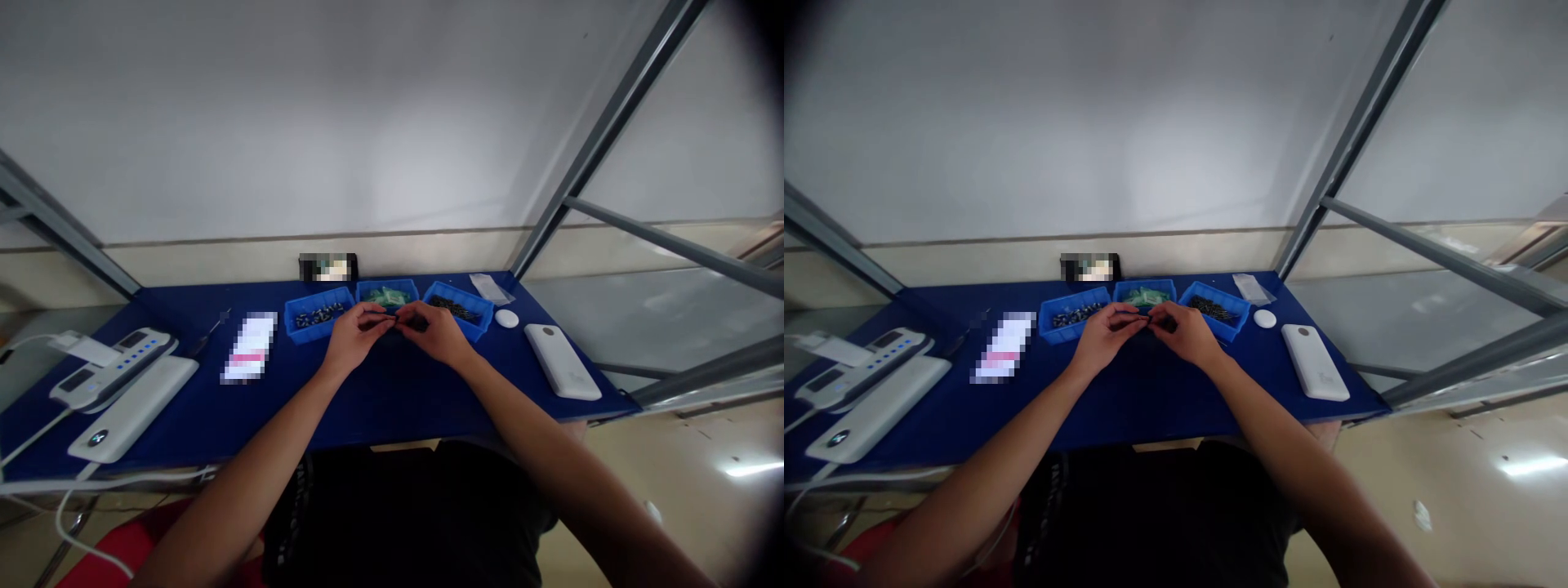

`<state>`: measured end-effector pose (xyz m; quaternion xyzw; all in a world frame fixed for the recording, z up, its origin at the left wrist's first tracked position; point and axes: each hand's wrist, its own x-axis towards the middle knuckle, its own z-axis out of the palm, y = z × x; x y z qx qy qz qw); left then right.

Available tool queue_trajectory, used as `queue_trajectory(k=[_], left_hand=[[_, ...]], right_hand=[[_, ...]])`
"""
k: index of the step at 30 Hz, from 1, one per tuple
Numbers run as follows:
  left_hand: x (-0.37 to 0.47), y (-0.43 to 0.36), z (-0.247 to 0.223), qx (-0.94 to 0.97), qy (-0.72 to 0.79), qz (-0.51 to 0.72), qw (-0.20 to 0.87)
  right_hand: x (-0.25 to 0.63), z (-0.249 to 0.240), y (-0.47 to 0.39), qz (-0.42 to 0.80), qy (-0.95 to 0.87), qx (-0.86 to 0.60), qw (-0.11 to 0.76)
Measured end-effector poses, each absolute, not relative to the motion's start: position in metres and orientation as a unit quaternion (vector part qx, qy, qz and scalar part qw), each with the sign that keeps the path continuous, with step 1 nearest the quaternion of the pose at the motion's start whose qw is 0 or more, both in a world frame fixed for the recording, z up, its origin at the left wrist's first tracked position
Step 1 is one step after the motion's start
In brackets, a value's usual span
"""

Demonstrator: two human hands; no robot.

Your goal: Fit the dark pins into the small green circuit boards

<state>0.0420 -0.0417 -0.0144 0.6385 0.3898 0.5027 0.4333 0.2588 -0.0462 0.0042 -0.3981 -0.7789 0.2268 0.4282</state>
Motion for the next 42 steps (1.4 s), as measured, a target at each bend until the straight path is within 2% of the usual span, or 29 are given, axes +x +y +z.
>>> queue_trajectory(k=[6, 10, 14, 26, 35, 42], left_hand=[[0.0443, -0.0433, -0.0122, 0.656, 0.371, 0.504, 0.422], [0.0436, -0.0439, -0.0133, 0.665, 0.396, 0.502, 0.386], [0.0443, -0.0444, -0.0154, 0.662, 0.383, 0.478, 0.432], [0.0447, -0.0407, -0.0185, 0.655, 0.356, 0.516, 0.42], [0.044, -0.0389, -0.0194, 0.647, 0.388, 0.517, 0.405], [0.0444, -0.0428, -0.0148, 0.625, 0.412, 0.516, 0.416]], right_hand=[[0.2557, 0.0033, -0.0479, 0.254, -0.78, -0.379, 0.429], [0.2582, 0.0046, -0.0469, 0.185, -0.779, -0.392, 0.452], [0.2595, 0.0062, -0.0468, 0.136, -0.773, -0.408, 0.467], [0.2577, 0.0027, -0.0452, 0.187, -0.807, -0.335, 0.45], [0.261, 0.0052, -0.0443, 0.151, -0.775, -0.375, 0.486], [0.2591, 0.0037, -0.0445, 0.163, -0.796, -0.393, 0.431]])
